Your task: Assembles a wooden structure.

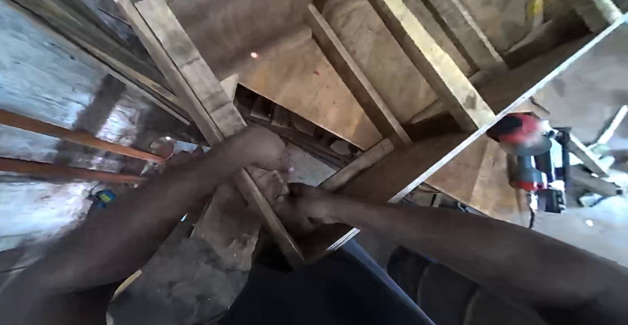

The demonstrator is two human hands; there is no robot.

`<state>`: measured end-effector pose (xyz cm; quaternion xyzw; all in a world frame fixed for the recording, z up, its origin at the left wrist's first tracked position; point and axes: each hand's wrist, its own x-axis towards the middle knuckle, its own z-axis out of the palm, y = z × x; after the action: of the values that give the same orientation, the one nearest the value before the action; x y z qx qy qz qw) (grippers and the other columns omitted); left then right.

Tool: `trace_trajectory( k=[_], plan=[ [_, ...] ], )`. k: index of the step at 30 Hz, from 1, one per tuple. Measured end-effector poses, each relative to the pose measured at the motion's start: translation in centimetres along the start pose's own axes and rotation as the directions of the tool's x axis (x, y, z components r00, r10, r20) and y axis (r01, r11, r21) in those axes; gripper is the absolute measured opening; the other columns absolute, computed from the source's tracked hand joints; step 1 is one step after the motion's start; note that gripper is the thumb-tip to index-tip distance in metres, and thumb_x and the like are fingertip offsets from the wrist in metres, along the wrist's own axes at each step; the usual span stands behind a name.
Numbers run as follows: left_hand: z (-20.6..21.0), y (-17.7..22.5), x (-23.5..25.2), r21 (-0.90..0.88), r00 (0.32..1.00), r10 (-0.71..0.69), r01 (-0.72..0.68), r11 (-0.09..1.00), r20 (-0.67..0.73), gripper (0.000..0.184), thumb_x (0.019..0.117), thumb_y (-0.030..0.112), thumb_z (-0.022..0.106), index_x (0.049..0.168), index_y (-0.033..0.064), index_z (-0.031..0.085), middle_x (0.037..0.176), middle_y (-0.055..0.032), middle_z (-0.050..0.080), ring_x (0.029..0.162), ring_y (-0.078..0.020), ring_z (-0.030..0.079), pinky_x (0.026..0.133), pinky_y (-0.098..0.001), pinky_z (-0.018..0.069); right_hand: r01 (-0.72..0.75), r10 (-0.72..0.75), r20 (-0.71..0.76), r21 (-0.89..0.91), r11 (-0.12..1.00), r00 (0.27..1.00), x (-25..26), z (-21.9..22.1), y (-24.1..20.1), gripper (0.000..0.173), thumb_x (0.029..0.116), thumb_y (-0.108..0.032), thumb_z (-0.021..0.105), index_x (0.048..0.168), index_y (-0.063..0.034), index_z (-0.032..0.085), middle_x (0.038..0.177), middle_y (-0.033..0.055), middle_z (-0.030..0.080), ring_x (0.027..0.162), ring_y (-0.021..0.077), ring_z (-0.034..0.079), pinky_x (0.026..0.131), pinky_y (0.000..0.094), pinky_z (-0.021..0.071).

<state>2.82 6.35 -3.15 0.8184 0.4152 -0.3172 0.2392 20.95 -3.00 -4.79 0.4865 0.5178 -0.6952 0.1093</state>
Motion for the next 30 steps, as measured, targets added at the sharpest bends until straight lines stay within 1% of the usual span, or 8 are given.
trace_trajectory(
  k=[3,8,15,19,22,24,27,30],
  plan=[
    [-0.1,-0.3,-0.7,0.003,1.0,-0.018,0.018,1.0,-0.001,0.069,0.0973,0.073,0.042,0.092,0.0114,0.073,0.093,-0.0143,0.071,0.094,-0.0376,0.069,0.082,-0.0654,0.0522,0.088,-0.088,0.031,-0.001,0.996,0.996,0.2,0.6,0.1,0.038,0.1056,-0.029,0.057,0.142,-0.02,0.055,0.121,0.0054,0.067,0.102,0.0159,0.066,0.087,0.0408,0.0562],
    [0.1,-0.7,-0.6,-0.017,0.997,0.022,-0.023,1.0,-0.069,0.067,0.0984,0.071,0.042,0.09,0.0119,0.072,0.09,-0.0134,0.071,0.092,-0.0369,0.069,0.078,-0.0642,0.053,0.171,-0.173,-0.015,-0.109,0.979,0.985,0.0,0.9,0.0,0.032,0.107,-0.026,0.054,0.137,-0.0158,0.057,0.113,0.0052,0.068,0.098,0.0137,0.067,0.087,0.0373,0.0569],
    [-0.3,-0.5,0.3,-0.01,0.988,0.041,-0.043,0.999,-0.147,0.067,0.1002,0.069,0.039,0.101,0.0116,0.074,0.093,-0.0144,0.072,0.094,-0.0383,0.07,0.082,-0.0654,0.0527,0.089,-0.103,-0.131,-0.111,0.99,0.986,-0.3,0.0,0.2,0.023,0.1063,-0.025,0.053,0.121,-0.0084,0.057,0.101,0.0095,0.065,0.09,0.0197,0.066,0.081,0.0432,0.0562],
    [-0.4,-0.3,0.2,0.022,0.986,0.026,-0.022,1.0,-0.164,0.069,0.1001,0.071,0.036,0.096,0.0114,0.072,0.088,-0.0149,0.07,0.091,-0.0392,0.069,0.077,-0.0656,0.0529,0.06,-0.077,-0.156,-0.109,0.992,0.985,-0.3,0.2,0.1,0.024,0.1061,-0.029,0.054,0.12,-0.0099,0.058,0.098,0.0091,0.065,0.087,0.0199,0.065,0.078,0.0433,0.0557],
    [0.1,-0.5,0.6,0.026,0.982,0.037,-0.032,0.999,-0.185,0.07,0.1001,0.072,0.034,0.104,0.0141,0.073,0.092,-0.0148,0.071,0.094,-0.0394,0.07,0.079,-0.0661,0.0529,0.014,-0.012,-0.125,0.011,1.0,0.992,0.4,0.1,0.4,0.041,0.1084,-0.041,0.048,0.132,-0.0091,0.057,0.118,0.0123,0.065,0.108,0.0227,0.064,0.094,0.0477,0.052],
    [0.0,-0.3,0.5,0.056,0.98,0.06,-0.05,0.997,-0.19,0.072,0.1009,0.071,0.032,0.099,0.0118,0.072,0.089,-0.0147,0.07,0.091,-0.0391,0.07,0.077,-0.0647,0.0527,-0.066,0.079,-0.093,0.133,0.989,0.993,0.5,0.0,0.3,0.057,0.1036,-0.056,0.05,0.141,-0.0127,0.056,0.132,0.0126,0.063,0.123,0.0252,0.06,0.104,0.0523,0.0484],
    [-0.5,-0.3,0.3,0.047,0.986,0.057,-0.05,0.998,-0.16,0.072,0.102,0.069,0.032,0.092,0.0085,0.07,0.086,-0.0159,0.069,0.089,-0.0396,0.069,0.076,-0.065,0.0522,-0.172,0.192,-0.085,0.195,0.966,0.978,-0.3,0.3,-0.1,0.07,0.0939,-0.069,0.057,0.147,-0.0242,0.053,0.14,0.0087,0.061,0.13,0.0268,0.057,0.106,0.0581,0.0461],
    [-1.0,-0.1,0.3,0.02,0.993,0.027,-0.025,0.999,-0.114,0.073,0.1028,0.067,0.032,0.091,0.0061,0.069,0.087,-0.0185,0.068,0.09,-0.0416,0.068,0.075,-0.0661,0.0511,-0.123,0.166,-0.167,0.246,0.961,0.972,-0.1,1.3,0.3,0.063,0.0944,-0.064,0.061,0.141,-0.0217,0.058,0.129,0.0087,0.067,0.118,0.0239,0.064,0.099,0.0535,0.0519]
  ],
)
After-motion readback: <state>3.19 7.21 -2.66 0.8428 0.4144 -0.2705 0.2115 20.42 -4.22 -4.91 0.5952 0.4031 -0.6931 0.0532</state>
